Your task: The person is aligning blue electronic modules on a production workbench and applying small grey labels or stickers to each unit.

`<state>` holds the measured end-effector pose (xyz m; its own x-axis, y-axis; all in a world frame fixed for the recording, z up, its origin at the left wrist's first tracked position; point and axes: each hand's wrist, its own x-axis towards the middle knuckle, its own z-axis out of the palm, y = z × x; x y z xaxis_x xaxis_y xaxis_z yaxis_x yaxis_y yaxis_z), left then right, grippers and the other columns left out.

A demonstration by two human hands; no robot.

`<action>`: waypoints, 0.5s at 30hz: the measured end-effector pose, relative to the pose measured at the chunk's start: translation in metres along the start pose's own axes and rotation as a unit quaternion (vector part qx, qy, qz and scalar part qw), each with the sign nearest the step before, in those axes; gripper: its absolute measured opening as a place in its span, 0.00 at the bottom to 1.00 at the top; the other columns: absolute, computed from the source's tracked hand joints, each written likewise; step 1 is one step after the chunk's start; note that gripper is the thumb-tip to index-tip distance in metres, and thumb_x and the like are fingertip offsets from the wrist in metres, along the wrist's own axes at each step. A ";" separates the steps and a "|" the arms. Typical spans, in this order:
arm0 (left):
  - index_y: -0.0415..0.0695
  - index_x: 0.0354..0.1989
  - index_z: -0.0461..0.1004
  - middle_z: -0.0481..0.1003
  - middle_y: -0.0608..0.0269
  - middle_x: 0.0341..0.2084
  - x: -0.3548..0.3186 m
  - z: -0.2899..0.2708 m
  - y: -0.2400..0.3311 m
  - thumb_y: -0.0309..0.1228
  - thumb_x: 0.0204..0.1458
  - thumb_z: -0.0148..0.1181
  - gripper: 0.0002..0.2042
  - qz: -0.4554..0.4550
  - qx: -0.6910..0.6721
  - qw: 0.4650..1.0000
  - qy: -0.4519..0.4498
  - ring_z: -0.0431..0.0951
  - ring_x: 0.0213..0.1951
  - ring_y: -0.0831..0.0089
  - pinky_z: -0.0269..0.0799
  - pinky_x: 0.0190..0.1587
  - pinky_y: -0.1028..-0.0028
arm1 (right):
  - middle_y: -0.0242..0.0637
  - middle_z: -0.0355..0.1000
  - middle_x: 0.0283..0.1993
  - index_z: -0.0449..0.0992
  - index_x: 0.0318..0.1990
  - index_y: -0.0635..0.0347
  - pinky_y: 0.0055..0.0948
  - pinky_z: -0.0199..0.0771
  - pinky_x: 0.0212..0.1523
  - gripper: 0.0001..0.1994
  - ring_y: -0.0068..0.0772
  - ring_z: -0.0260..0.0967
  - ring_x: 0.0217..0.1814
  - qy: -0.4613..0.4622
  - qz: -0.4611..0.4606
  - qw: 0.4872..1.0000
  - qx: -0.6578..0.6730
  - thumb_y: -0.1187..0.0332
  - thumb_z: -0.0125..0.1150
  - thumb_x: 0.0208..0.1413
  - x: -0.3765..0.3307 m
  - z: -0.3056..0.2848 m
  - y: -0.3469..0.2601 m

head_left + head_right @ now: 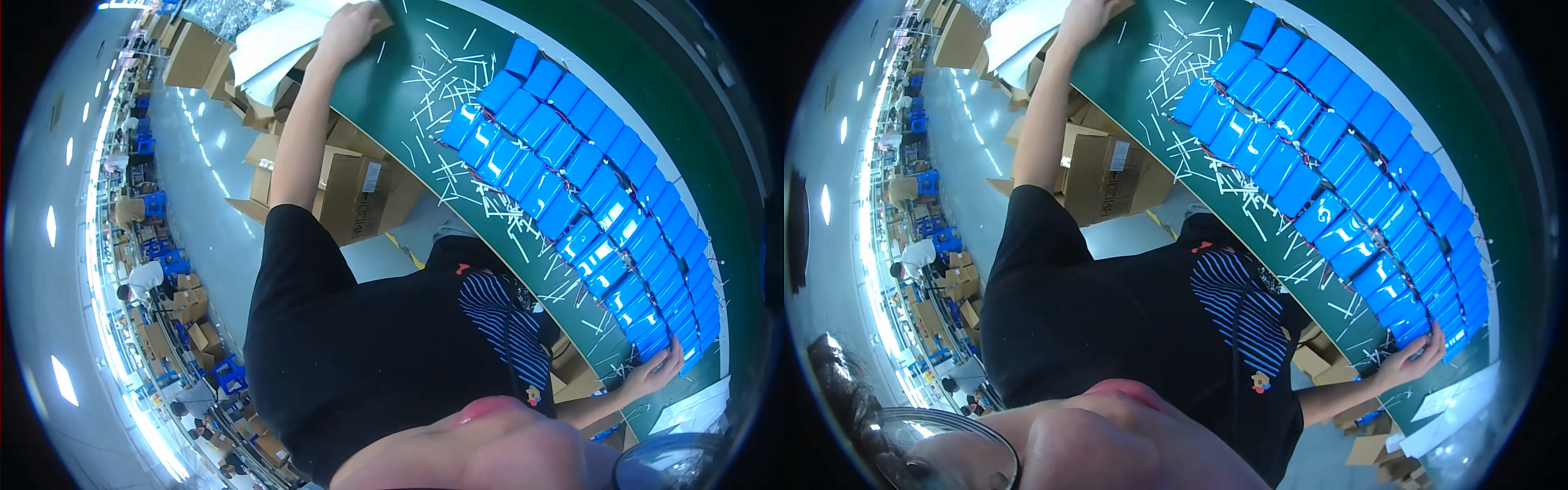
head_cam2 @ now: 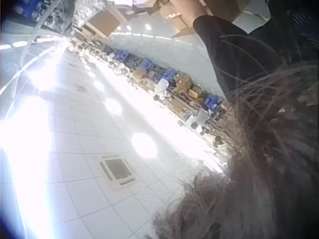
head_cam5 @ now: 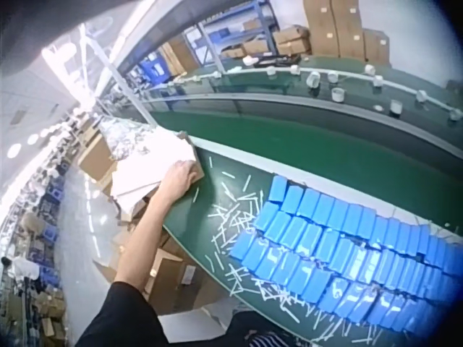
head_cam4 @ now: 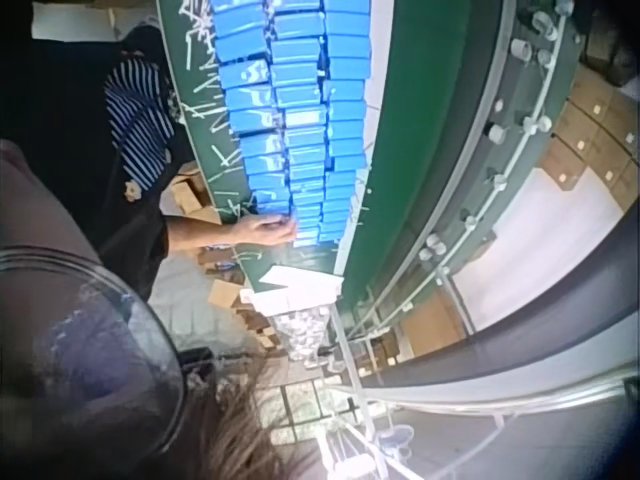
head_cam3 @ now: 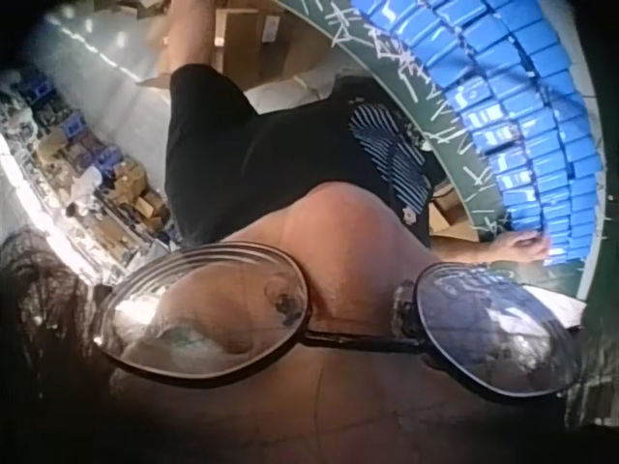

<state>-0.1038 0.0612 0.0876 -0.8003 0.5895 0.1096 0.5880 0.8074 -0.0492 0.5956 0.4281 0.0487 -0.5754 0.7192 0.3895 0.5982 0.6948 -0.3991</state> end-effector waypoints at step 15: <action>0.55 0.80 0.46 0.70 0.41 0.65 0.078 -0.022 0.040 0.38 0.51 0.61 0.46 0.136 0.047 0.943 -0.301 0.72 0.63 0.36 0.66 0.66 0.47 | 0.44 0.74 0.57 0.77 0.58 0.63 0.38 0.64 0.64 0.16 0.43 0.69 0.58 0.022 0.023 0.999 0.003 0.70 0.47 0.71 -0.003 -0.002 0.005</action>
<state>-0.1397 0.1387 0.1160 -0.5602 0.6596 -0.5011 0.7903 0.6068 -0.0849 0.6014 0.4291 0.0467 -0.5220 0.7494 0.4074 0.6205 0.6613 -0.4215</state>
